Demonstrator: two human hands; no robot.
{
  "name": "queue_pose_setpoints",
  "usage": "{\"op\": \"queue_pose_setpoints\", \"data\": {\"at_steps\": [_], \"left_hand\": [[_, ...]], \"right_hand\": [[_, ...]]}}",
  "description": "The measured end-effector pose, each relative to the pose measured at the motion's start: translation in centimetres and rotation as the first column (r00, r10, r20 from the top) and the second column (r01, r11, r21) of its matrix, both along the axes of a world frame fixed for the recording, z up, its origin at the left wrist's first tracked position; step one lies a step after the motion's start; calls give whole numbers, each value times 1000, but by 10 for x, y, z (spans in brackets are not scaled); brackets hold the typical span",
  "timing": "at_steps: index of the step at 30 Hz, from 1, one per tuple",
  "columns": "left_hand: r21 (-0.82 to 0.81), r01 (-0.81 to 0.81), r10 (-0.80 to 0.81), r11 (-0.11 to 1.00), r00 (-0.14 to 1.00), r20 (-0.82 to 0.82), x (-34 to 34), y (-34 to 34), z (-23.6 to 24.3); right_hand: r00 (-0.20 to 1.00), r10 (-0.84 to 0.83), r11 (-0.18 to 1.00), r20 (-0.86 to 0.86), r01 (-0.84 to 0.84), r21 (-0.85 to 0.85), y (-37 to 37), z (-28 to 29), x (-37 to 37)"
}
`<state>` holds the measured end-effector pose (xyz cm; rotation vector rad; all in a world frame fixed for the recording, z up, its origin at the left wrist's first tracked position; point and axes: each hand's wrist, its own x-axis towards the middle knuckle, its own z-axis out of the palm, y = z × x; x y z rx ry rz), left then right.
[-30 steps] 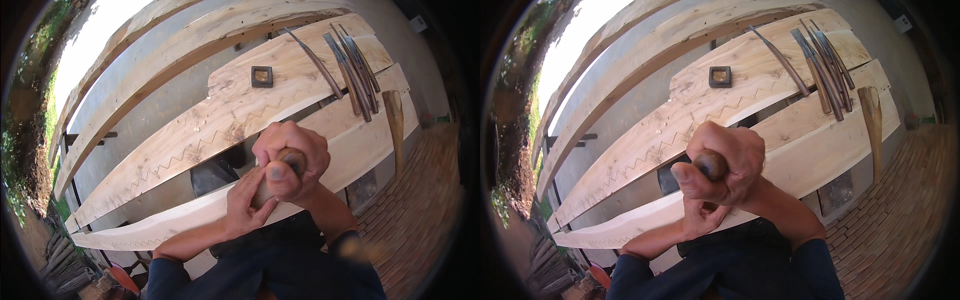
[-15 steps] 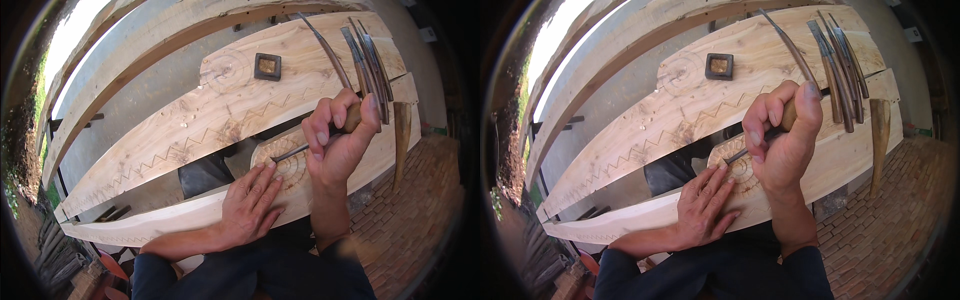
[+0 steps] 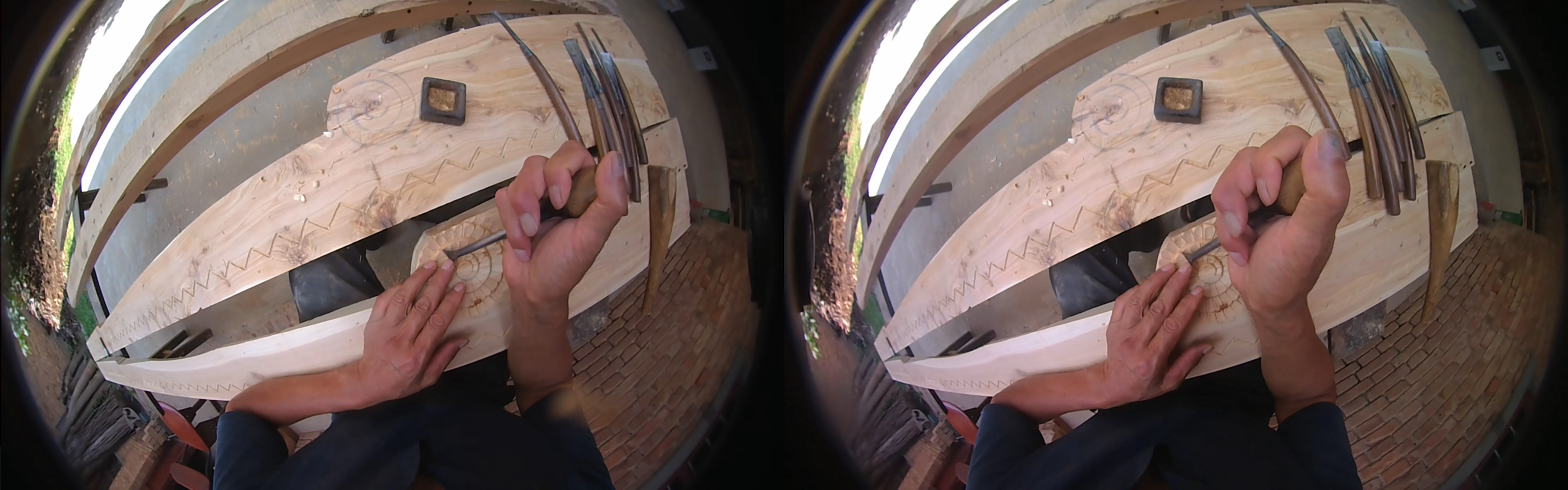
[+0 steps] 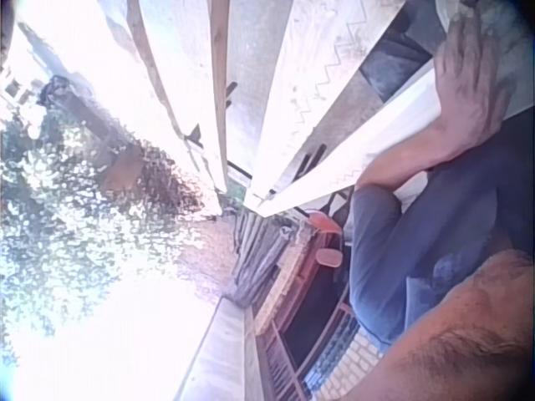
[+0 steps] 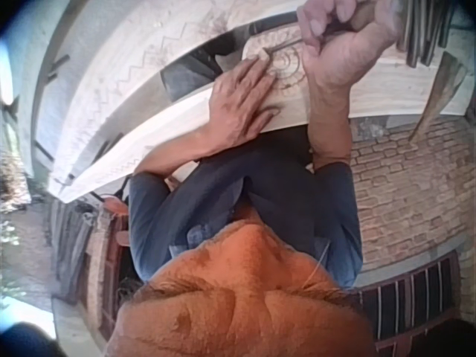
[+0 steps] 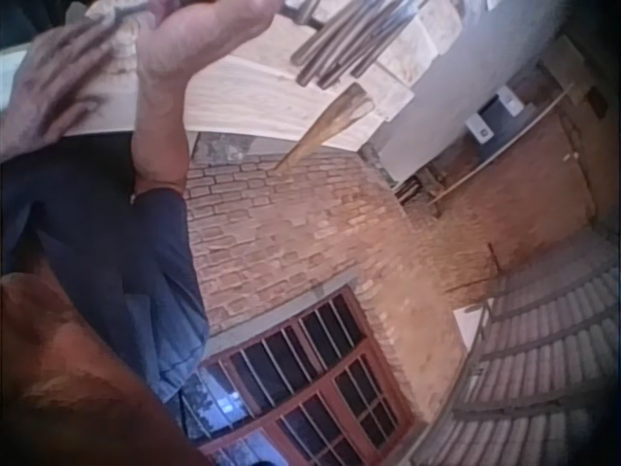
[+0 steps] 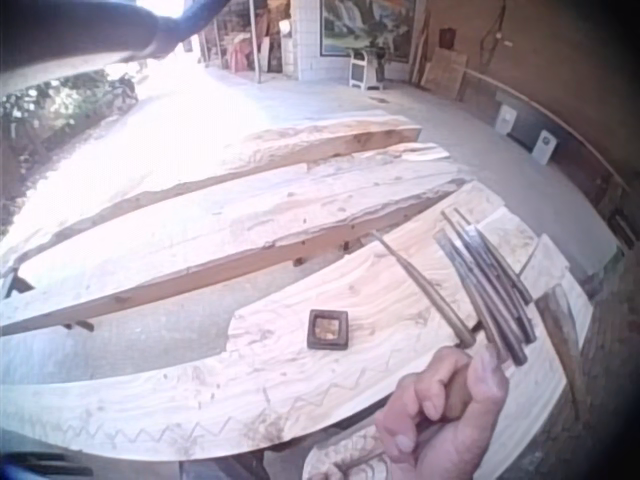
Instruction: The person carves a circular decorative pattern into a long wooden board using a gouge. They use their hands to guide the tool and apply pressure to the wood, occasionally clearing away small shavings.
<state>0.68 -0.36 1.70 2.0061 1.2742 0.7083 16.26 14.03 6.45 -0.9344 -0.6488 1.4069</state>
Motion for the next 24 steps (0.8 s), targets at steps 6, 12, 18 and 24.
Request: {"op": "queue_pose_setpoints", "data": {"at_steps": [6,12,18,24], "left_hand": [[-11,-5,5,1000,1000,-9,0,1,1],[-7,-7,7,1000,1000,-8,1,2,1],[3,-35,35,999,999,6,3,3,1],[145,-62,33,987,979,199,-1,-1,-1]], "right_hand": [[994,-70,997,81,72,-23,-1,7,-13],[992,-78,997,103,79,-12,-1,7,-16],[953,6,999,302,-21,47,1,0,-21],[953,109,990,283,-131,60,7,0,-22]]}}
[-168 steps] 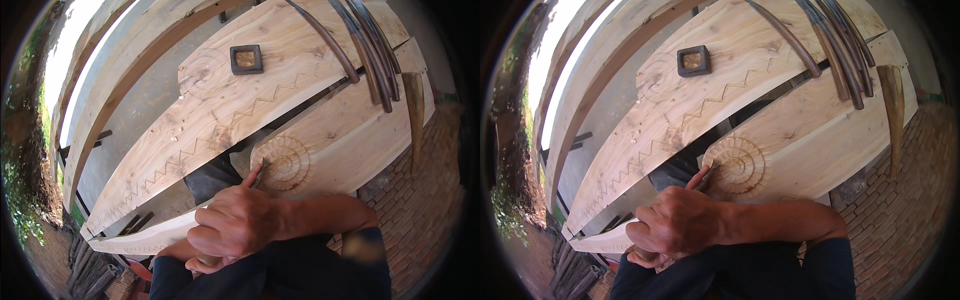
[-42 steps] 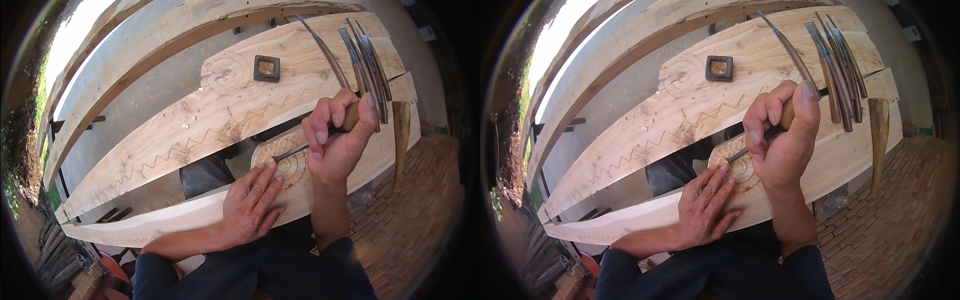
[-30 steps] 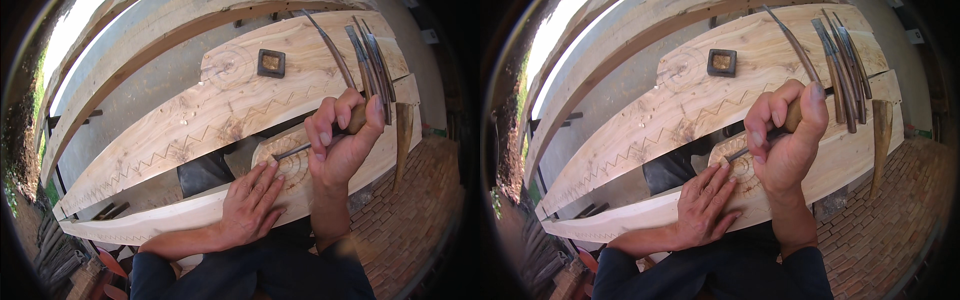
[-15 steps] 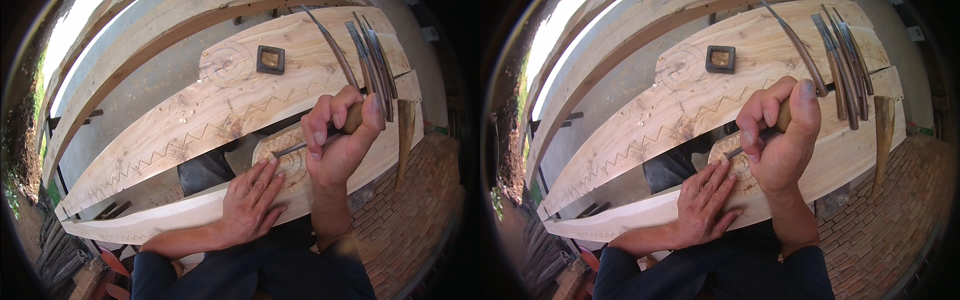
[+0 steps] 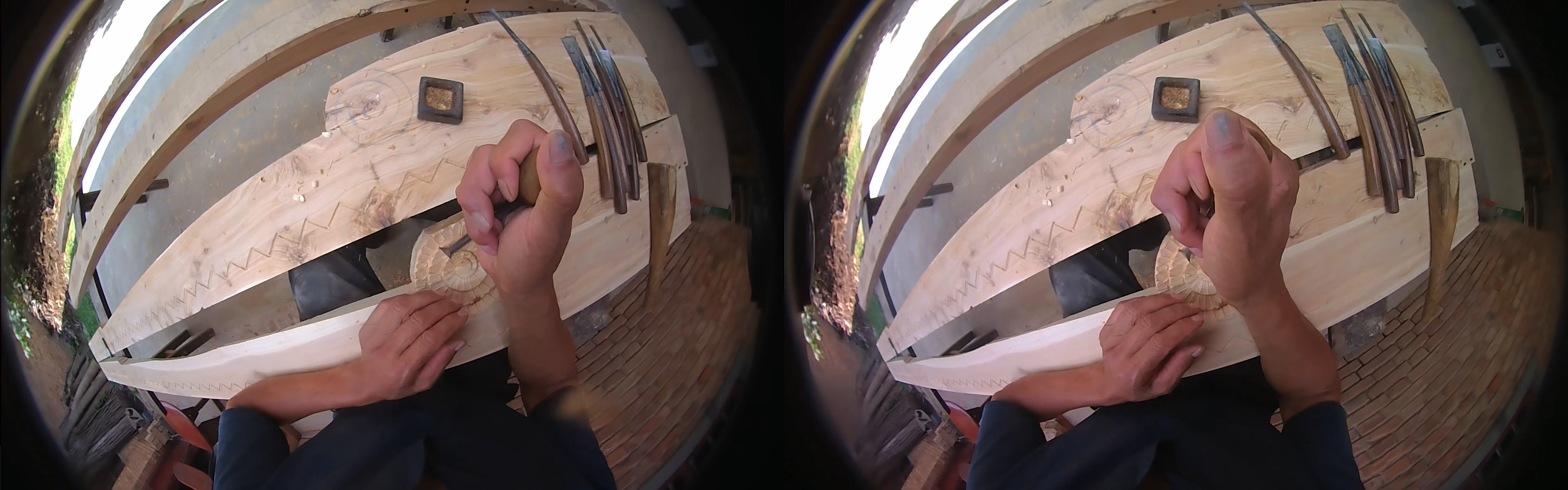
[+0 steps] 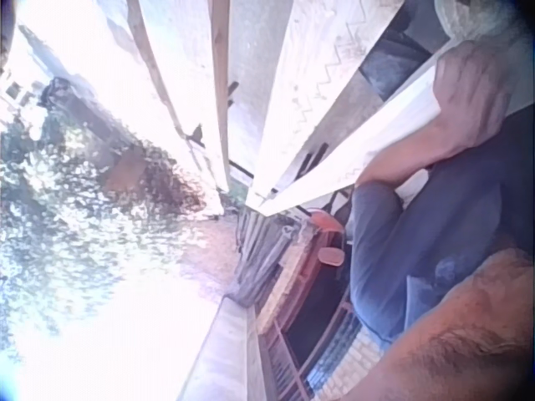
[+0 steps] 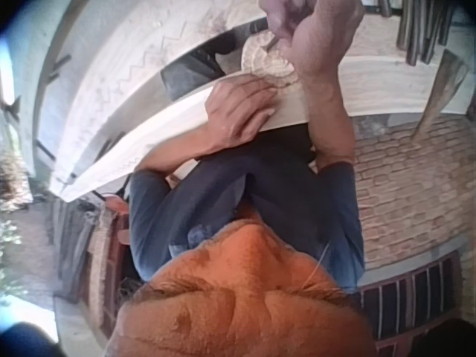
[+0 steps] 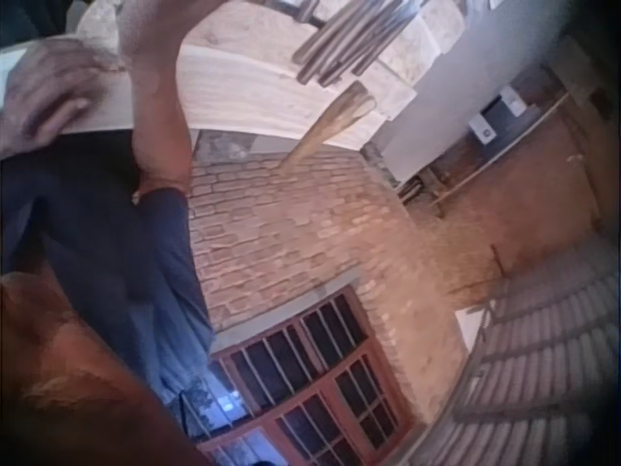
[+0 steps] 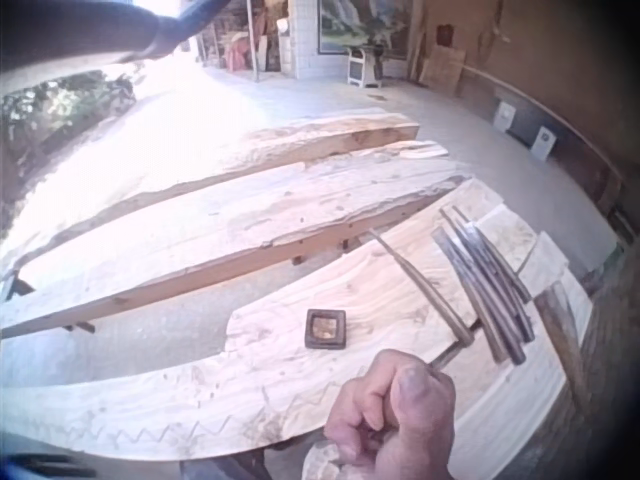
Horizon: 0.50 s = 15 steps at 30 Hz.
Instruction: The person carves a circular decorative pattern into a long wooden board using a gouge. They use their hands to guide the tool and apply pressure to the wood, occasionally clearing away small shavings.
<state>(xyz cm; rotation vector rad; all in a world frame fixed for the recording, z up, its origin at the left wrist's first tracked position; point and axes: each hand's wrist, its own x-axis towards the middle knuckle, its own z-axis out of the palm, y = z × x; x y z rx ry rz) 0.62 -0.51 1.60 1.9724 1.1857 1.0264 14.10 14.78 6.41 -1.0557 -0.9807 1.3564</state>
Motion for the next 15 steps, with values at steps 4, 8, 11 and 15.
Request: {"op": "queue_pose_setpoints", "data": {"at_steps": [4,8,11,15], "left_hand": [[37,13,-14,999,999,40,-3,-2,0],[20,24,-24,1000,999,35,-2,1,0],[-33,-1,1,999,1000,2,-1,2,0],[-73,7,-10,997,999,-49,-2,0,-4]], "right_hand": [[896,-1,1000,-444,15,27,5,11,19],[974,-84,995,-211,71,-70,4,12,21],[972,-168,983,-166,154,-96,3,16,6],[967,-172,983,-187,155,-103,2,12,6]]}}
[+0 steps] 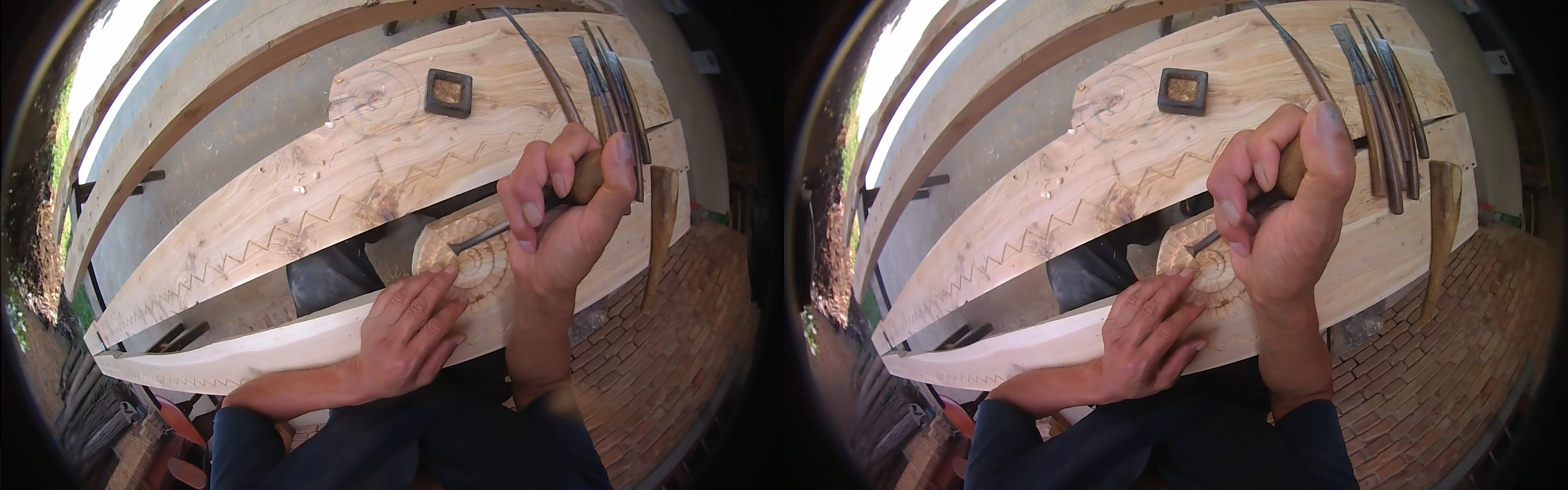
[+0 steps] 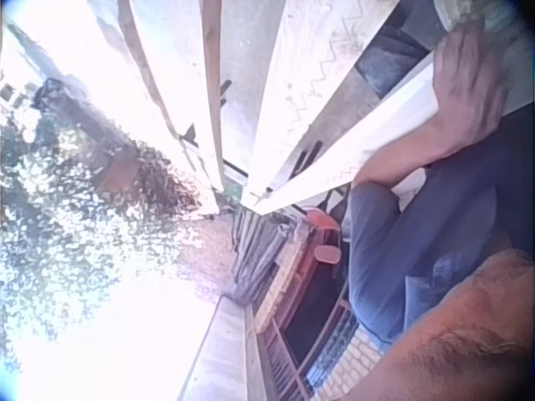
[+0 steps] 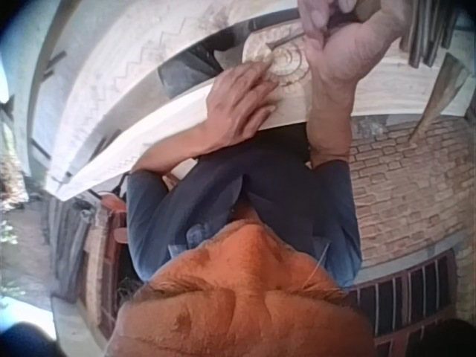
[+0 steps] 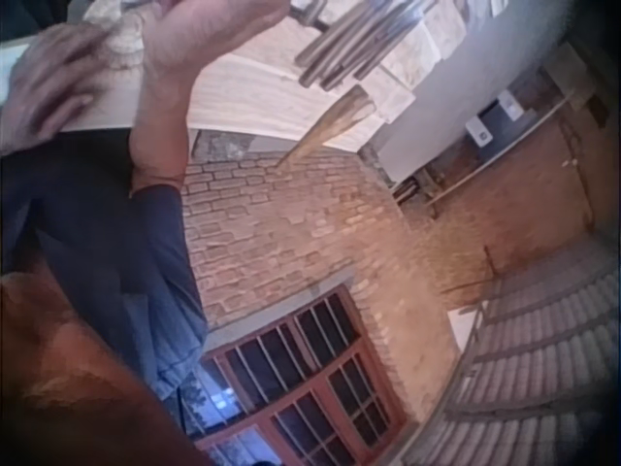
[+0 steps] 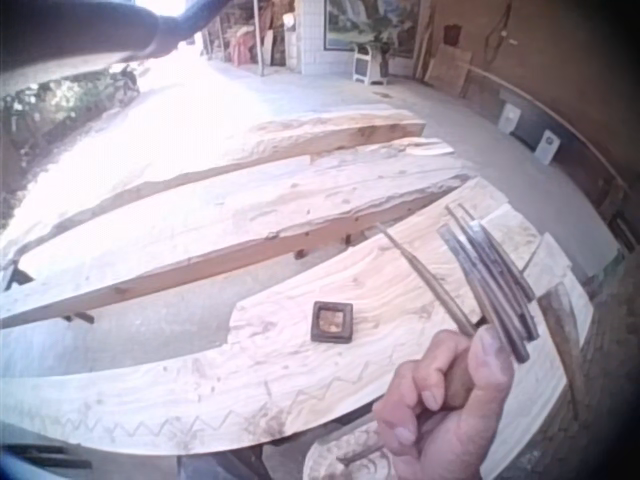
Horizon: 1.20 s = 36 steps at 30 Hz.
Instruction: The person carves a circular decorative pattern into a long wooden board using a gouge. They use their hands to guide the tool and apply pressure to the wood, occasionally clearing away small shavings.
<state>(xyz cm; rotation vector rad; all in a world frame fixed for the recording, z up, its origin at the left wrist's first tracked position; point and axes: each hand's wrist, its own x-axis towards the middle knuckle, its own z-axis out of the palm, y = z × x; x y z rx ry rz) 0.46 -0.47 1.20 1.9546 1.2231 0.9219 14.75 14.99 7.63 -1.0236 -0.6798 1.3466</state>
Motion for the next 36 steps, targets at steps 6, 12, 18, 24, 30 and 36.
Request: {"op": "queue_pose_setpoints", "data": {"at_steps": [6,12,18,24,30,36], "left_hand": [[-70,39,-43,997,997,-67,-1,3,3],[-86,54,-63,995,992,-105,1,4,6],[-74,50,-60,996,989,-136,2,6,7],[-77,51,-61,996,989,-136,3,6,6],[-74,48,-57,996,990,-133,3,6,4],[-53,19,-26,998,991,-134,5,9,8]], "right_hand": [[1000,13,1000,7,-13,1,-1,-2,0],[1000,-18,1000,15,19,-19,0,-3,-1],[996,77,997,42,-75,-35,-2,-9,10],[997,71,997,25,-70,-37,-2,-10,10],[992,107,994,69,-105,-41,-1,-12,9],[988,154,985,-9,-154,-84,6,-11,9]]}}
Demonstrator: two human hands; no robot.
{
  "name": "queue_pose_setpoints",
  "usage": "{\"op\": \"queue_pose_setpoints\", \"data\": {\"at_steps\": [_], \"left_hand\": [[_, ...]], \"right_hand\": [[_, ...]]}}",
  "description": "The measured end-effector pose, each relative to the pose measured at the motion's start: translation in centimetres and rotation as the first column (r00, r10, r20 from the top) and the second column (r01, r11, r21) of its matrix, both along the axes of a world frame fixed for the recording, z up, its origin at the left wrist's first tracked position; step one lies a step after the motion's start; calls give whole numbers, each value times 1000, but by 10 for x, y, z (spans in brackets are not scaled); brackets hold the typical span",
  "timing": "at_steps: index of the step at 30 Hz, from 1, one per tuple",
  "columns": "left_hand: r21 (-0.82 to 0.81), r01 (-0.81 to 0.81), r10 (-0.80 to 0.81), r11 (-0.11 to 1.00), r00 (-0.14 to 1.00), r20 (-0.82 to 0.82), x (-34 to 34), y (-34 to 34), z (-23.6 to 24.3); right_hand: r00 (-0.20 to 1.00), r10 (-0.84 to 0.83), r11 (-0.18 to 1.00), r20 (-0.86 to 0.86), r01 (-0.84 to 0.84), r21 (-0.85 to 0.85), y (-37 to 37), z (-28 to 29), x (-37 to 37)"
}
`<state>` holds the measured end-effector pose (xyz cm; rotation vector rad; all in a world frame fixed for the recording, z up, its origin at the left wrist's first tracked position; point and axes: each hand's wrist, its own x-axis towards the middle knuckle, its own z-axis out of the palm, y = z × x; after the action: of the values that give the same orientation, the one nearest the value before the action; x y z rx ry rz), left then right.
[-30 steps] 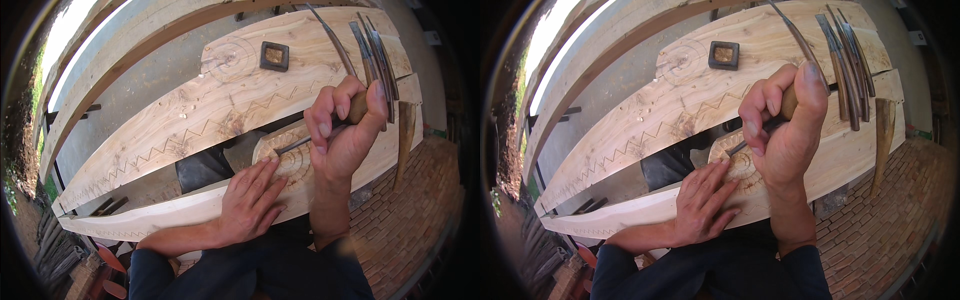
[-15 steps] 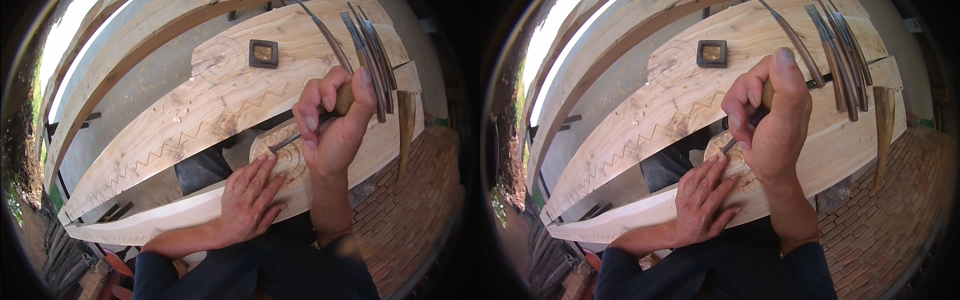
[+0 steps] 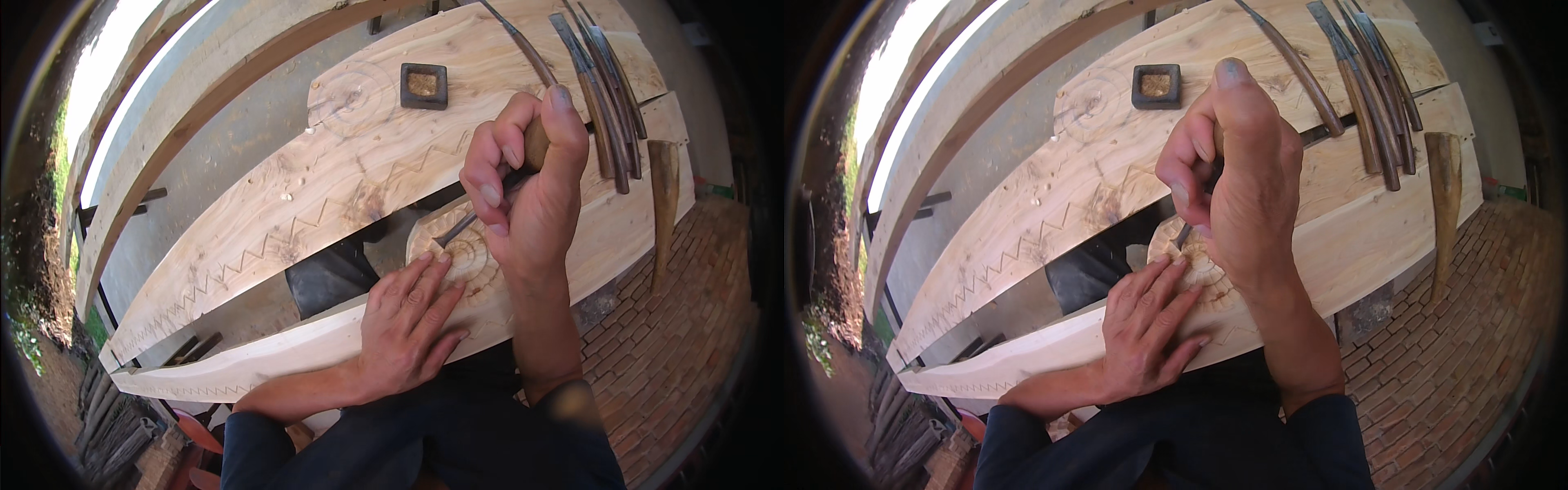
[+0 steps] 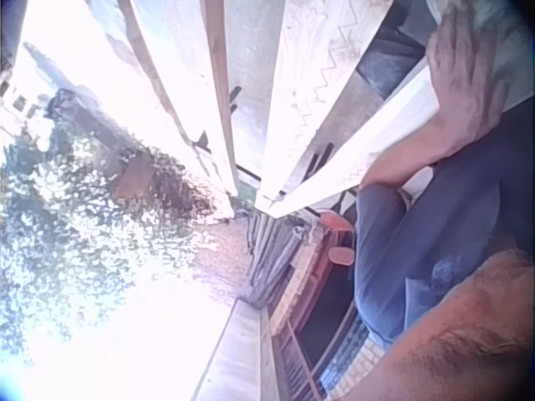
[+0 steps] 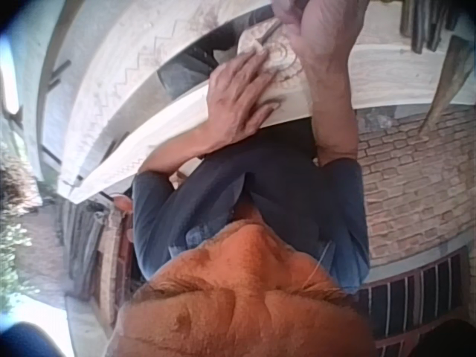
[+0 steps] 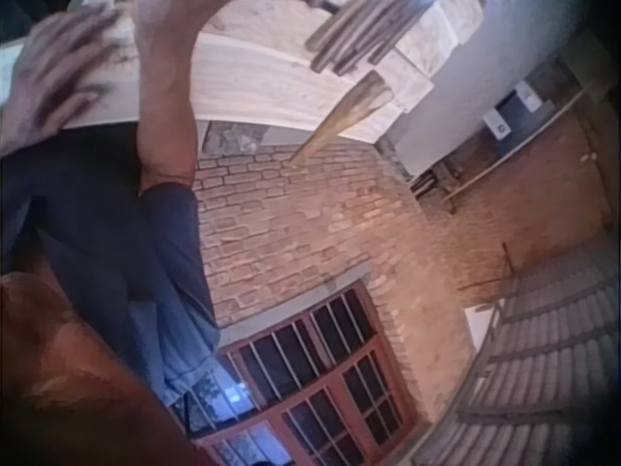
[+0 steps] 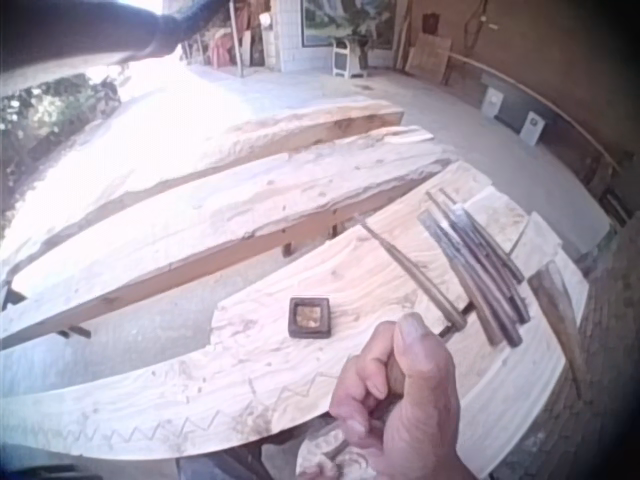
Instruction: The person carves a circular decorative pattern into a long wooden board using a gouge. They use their hands to guide the tool and apply pressure to the wood, occasionally clearing away small shavings.
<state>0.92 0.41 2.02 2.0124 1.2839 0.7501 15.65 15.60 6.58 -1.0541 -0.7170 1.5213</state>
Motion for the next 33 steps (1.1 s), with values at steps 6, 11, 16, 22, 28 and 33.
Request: {"op": "queue_pose_setpoints", "data": {"at_steps": [6,11,16,22,28,33], "left_hand": [[126,-11,-15,992,980,199,-5,-5,-4],[175,39,-83,984,963,255,-5,-12,-3],[241,49,-108,969,966,236,2,-17,3],[-130,-196,228,972,921,317,3,-57,12],[-427,84,211,900,775,596,32,-83,12],[-363,76,159,929,801,577,44,-98,22]], "right_hand": [[982,-149,986,-113,156,57,1,4,16],[982,-133,991,-131,136,18,3,2,19],[972,-103,993,-210,114,40,0,6,30],[872,89,996,-482,-72,53,-58,31,57],[840,97,994,-533,-112,4,-94,22,72],[911,25,1000,-411,-30,-7,-103,23,79]]}}
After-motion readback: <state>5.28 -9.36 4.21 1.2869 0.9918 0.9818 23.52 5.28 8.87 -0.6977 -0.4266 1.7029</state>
